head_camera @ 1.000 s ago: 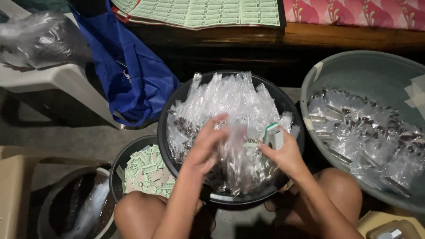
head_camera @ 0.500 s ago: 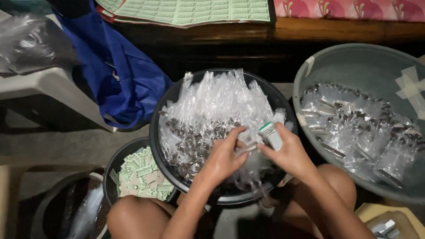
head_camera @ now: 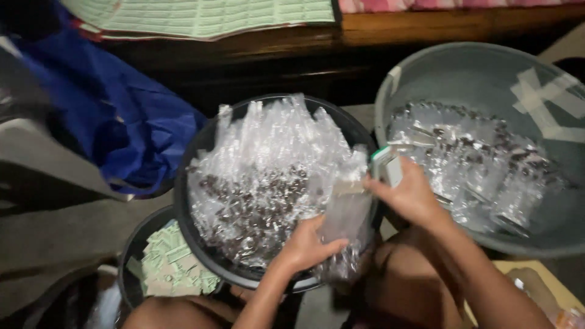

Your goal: The person places small plastic forks and labels into clear plastic bags and seals them using a small handheld heat sealer.

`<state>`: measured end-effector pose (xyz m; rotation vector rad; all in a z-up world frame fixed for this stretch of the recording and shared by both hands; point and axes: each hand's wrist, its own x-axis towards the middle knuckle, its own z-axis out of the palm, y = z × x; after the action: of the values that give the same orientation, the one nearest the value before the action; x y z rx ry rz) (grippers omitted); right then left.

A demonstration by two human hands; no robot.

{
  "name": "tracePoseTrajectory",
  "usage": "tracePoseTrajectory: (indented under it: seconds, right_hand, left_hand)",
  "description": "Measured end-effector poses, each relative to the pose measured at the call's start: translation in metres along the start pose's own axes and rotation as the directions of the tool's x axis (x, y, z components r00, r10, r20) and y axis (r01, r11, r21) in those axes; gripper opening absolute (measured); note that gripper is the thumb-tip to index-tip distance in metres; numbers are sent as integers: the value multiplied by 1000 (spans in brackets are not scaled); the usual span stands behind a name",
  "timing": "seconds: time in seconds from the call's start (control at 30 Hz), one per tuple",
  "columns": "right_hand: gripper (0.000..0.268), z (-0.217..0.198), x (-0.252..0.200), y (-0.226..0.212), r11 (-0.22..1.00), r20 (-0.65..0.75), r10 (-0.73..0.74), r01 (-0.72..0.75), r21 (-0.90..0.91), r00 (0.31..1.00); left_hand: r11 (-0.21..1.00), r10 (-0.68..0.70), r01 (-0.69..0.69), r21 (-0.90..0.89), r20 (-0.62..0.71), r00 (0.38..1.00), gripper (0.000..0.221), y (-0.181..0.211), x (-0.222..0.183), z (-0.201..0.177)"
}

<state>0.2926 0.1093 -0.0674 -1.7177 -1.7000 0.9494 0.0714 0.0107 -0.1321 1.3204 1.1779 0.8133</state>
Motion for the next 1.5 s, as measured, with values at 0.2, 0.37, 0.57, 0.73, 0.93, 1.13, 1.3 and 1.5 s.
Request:
tracePoseTrajectory:
  seconds: [0.2,0.37,0.57,0.73,0.93,1.13,1.3,1.5]
  right_hand:
    - [57,-110,54,13,973,-355,114,-176,-150,928]
    - [36,-231,105,90,822,-483,-561,386,-418,672]
    - [33,-262,98,205,762,-520,-367,-71,-644,771]
    - [69,-197,40,360,606,-226,-253,-29,-795,941]
    - [47,-164,-14,384,694,-197,159,-251,-674,967]
    - [42,-161,2,344,710,-344,-260,-63,-701,903]
    - [42,-107,-5,165,992,-390,123,-127,15,913]
    - [44,11,-10,-4,833,-42,-82,92,546,996]
  left_hand:
    - [979,-49,47,198,7,999,30,-112,7,-4]
    - [977,-139,151,151,-88,986,29,-107,8,-18]
    - [920,-330,343,191,-98,939,32,-56,12,-19]
    - [921,75,4,390,-187,979,28,-79,21,-28]
    - [726,325,-235,646,-22,945,17,-72,53,8]
    - [292,281,-43,955,-43,959,37,-126,88,32]
    - [856,75,56,513,-231,970,14,-104,76,6]
    - [800,22,-331,-500,-527,849,25,51,60,-14]
